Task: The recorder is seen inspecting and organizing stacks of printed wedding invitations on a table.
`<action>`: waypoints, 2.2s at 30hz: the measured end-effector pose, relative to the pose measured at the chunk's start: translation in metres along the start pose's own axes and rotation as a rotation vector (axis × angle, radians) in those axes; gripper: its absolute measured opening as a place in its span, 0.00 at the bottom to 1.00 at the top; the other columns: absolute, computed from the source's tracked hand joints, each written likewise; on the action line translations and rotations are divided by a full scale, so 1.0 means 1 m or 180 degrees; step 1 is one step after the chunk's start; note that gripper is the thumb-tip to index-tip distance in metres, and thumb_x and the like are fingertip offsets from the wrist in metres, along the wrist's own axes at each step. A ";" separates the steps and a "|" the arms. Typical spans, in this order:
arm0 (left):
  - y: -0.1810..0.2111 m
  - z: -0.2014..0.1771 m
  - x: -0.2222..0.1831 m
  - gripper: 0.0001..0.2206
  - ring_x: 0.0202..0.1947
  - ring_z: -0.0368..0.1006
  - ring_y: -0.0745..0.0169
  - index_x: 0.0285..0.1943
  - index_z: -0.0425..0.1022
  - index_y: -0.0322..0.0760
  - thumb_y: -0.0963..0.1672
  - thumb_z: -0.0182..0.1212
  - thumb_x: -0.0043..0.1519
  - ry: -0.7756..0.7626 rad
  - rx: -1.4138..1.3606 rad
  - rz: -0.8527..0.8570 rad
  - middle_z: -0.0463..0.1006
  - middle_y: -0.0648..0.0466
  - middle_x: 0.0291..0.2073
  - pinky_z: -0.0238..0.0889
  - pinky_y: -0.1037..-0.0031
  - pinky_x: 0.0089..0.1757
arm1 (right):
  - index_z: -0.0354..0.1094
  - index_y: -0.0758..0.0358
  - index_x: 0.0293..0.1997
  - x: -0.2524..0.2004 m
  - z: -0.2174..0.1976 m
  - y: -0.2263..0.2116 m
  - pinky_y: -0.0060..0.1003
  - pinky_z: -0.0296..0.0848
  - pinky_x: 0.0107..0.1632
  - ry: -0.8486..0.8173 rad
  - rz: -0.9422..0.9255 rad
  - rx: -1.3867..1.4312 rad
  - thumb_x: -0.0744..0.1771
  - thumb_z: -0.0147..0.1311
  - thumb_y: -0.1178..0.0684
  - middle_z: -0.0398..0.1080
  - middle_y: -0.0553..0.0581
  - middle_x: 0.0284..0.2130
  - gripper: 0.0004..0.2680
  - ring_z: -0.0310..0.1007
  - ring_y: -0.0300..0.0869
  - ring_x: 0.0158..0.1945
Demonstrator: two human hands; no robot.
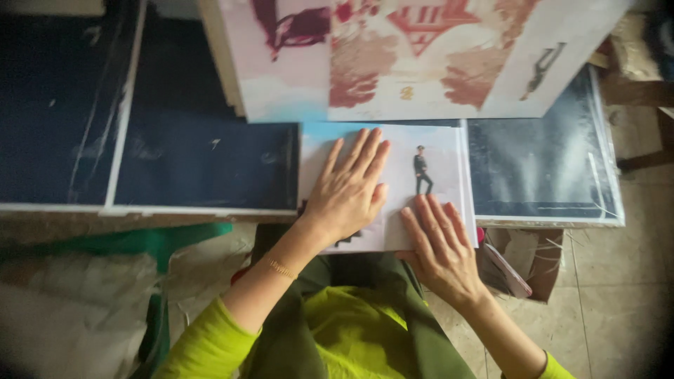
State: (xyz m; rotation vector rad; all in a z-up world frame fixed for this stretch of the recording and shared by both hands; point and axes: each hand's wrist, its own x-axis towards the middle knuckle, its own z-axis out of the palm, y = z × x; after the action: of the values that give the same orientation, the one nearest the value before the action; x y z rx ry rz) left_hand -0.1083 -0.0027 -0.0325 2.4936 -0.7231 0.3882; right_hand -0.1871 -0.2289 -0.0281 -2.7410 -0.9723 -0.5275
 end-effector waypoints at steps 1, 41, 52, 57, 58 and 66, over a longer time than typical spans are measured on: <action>0.000 0.001 -0.001 0.31 0.77 0.43 0.51 0.77 0.53 0.31 0.50 0.50 0.66 -0.0153 0.0090 -0.0092 0.49 0.44 0.77 0.36 0.51 0.69 | 0.58 0.64 0.69 -0.002 0.000 -0.001 0.60 0.55 0.71 -0.0037 0.0020 -0.0032 0.66 0.56 0.40 0.58 0.73 0.67 0.26 0.56 0.60 0.71; -0.003 -0.017 0.025 0.29 0.73 0.47 0.48 0.72 0.57 0.32 0.50 0.52 0.64 -0.1003 0.0127 -0.0201 0.52 0.43 0.73 0.38 0.45 0.65 | 0.70 0.82 0.48 0.039 -0.012 -0.030 0.54 0.72 0.61 -0.0042 -0.1312 -0.0552 0.59 0.57 0.57 0.69 0.77 0.50 0.17 0.71 0.61 0.56; -0.061 -0.041 0.147 0.23 0.68 0.58 0.50 0.69 0.66 0.30 0.39 0.61 0.64 0.1732 0.1457 0.0358 0.62 0.45 0.67 0.52 0.51 0.66 | 0.70 0.77 0.43 0.036 -0.010 -0.026 0.53 0.73 0.59 0.0042 -0.1423 -0.0287 0.60 0.59 0.58 0.70 0.74 0.48 0.13 0.71 0.57 0.54; -0.052 -0.054 0.170 0.18 0.68 0.61 0.51 0.59 0.70 0.29 0.38 0.61 0.58 0.1483 0.1527 0.0105 0.63 0.46 0.66 0.58 0.53 0.63 | 0.72 0.76 0.46 0.038 -0.010 -0.028 0.52 0.72 0.58 0.0110 -0.1096 0.0021 0.60 0.61 0.57 0.71 0.71 0.50 0.14 0.71 0.57 0.54; -0.049 -0.059 0.171 0.20 0.65 0.62 0.48 0.62 0.70 0.28 0.38 0.61 0.60 0.1469 0.1174 0.0063 0.64 0.43 0.64 0.59 0.52 0.58 | 0.72 0.76 0.46 0.038 -0.009 -0.028 0.53 0.71 0.58 0.0110 -0.1016 0.0173 0.61 0.61 0.56 0.70 0.70 0.51 0.14 0.71 0.57 0.55; 0.045 -0.077 0.028 0.10 0.56 0.74 0.42 0.54 0.75 0.30 0.40 0.62 0.65 0.1272 0.1033 0.0971 0.71 0.40 0.61 0.75 0.58 0.50 | 0.73 0.74 0.46 0.026 -0.006 -0.026 0.56 0.67 0.61 0.0073 -0.0665 0.0237 0.60 0.61 0.58 0.71 0.68 0.51 0.13 0.68 0.57 0.58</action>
State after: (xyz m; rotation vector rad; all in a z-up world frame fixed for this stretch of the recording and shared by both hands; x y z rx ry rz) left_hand -0.1201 -0.0048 0.0600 2.4730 -0.9288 1.1588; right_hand -0.1863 -0.1961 -0.0115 -2.5779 -1.2545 -0.5422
